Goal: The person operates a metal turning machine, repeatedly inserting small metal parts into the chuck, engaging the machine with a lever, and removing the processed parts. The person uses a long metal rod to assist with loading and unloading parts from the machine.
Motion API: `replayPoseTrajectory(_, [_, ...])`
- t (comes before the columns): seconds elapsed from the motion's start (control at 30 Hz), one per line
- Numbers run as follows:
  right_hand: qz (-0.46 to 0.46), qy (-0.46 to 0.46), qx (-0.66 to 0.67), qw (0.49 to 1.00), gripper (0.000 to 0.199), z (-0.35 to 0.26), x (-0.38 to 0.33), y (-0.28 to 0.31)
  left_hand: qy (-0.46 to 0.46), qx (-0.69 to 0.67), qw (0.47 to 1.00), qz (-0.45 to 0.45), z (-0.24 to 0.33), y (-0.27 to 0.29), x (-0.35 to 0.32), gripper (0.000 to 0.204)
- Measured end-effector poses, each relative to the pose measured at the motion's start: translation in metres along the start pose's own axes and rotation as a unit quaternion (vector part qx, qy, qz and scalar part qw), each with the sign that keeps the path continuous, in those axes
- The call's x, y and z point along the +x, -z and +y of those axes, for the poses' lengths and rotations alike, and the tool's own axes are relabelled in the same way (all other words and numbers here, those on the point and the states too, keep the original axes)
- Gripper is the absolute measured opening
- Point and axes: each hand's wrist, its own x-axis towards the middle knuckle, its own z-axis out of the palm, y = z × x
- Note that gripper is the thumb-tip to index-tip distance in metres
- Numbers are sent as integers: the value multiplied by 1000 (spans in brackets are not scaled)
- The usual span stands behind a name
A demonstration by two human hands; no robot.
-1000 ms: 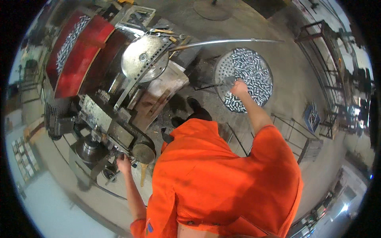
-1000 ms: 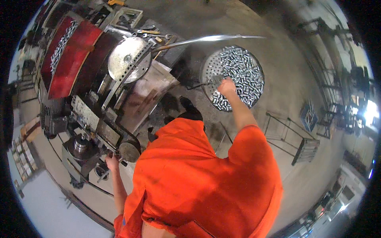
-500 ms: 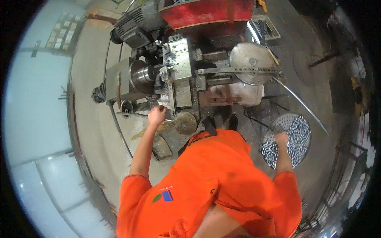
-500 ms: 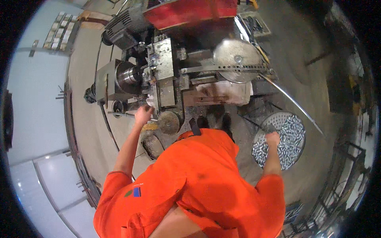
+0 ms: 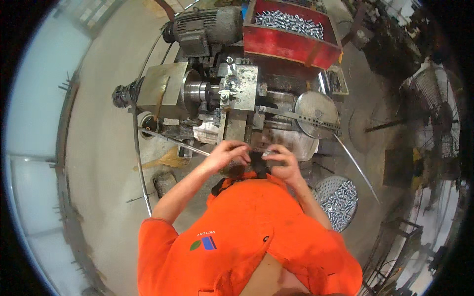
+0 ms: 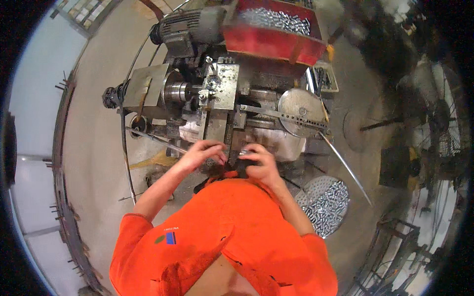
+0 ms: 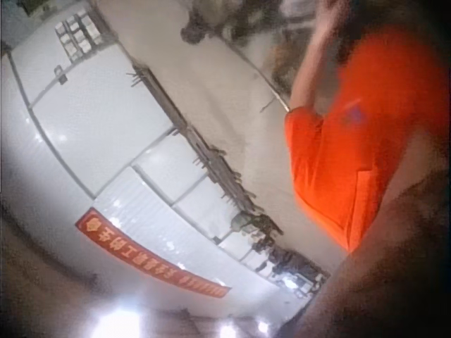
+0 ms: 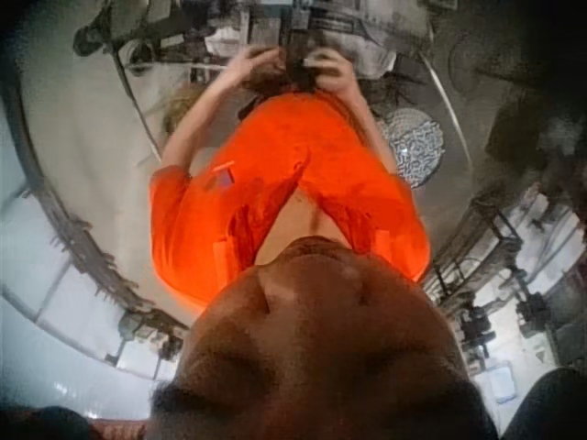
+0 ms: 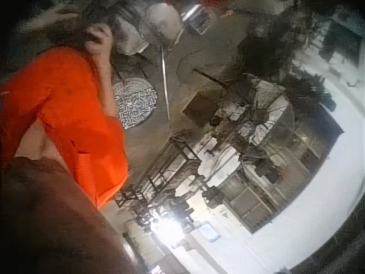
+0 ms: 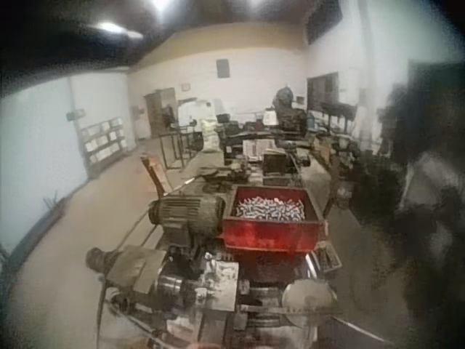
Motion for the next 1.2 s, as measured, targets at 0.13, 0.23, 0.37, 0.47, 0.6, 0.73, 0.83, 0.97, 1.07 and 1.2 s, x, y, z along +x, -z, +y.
replayPoseTrajectory(0.13, [-10, 115, -18, 993, 31, -54, 52, -24, 8, -232, 972, -26, -9, -13, 2, 38])
replayPoseTrajectory(0.23, [-43, 124, -57, 990, 30, -60, 59, -31, -80, -157, 984, 26, -7, -10, -9, 34])
replayPoseTrajectory(0.37, [-105, 145, -134, 975, 29, -63, 65, -48, -100, 167, 969, 149, 9, 3, -34, 33])
replayPoseTrajectory(0.47, [-168, 173, -118, 963, 31, -62, 77, -57, -100, 117, 977, 149, -4, 28, -40, 37])
replayPoseTrajectory(0.6, [-247, 195, -143, 938, 31, -86, 104, -72, -98, 139, 966, 196, 4, 34, -58, 37])
replayPoseTrajectory(0.73, [-292, 208, -127, 925, 27, -85, 119, -89, -91, 132, 965, 206, 2, 45, -74, 34])
replayPoseTrajectory(0.83, [-320, 223, -113, 914, 30, -94, 128, -98, -104, 95, 969, 202, -1, 53, -85, 32])
replayPoseTrajectory(0.97, [-340, 232, -120, 903, 27, -103, 136, -105, -115, 91, 970, 192, 2, 60, -96, 32])
replayPoseTrajectory(1.07, [-344, 239, -118, 900, 24, -108, 141, -109, -119, 86, 968, 205, 0, 62, -98, 32])
replayPoseTrajectory(1.2, [-357, 233, -135, 894, 24, -100, 143, -110, -122, 85, 968, 202, 1, 62, -96, 31])
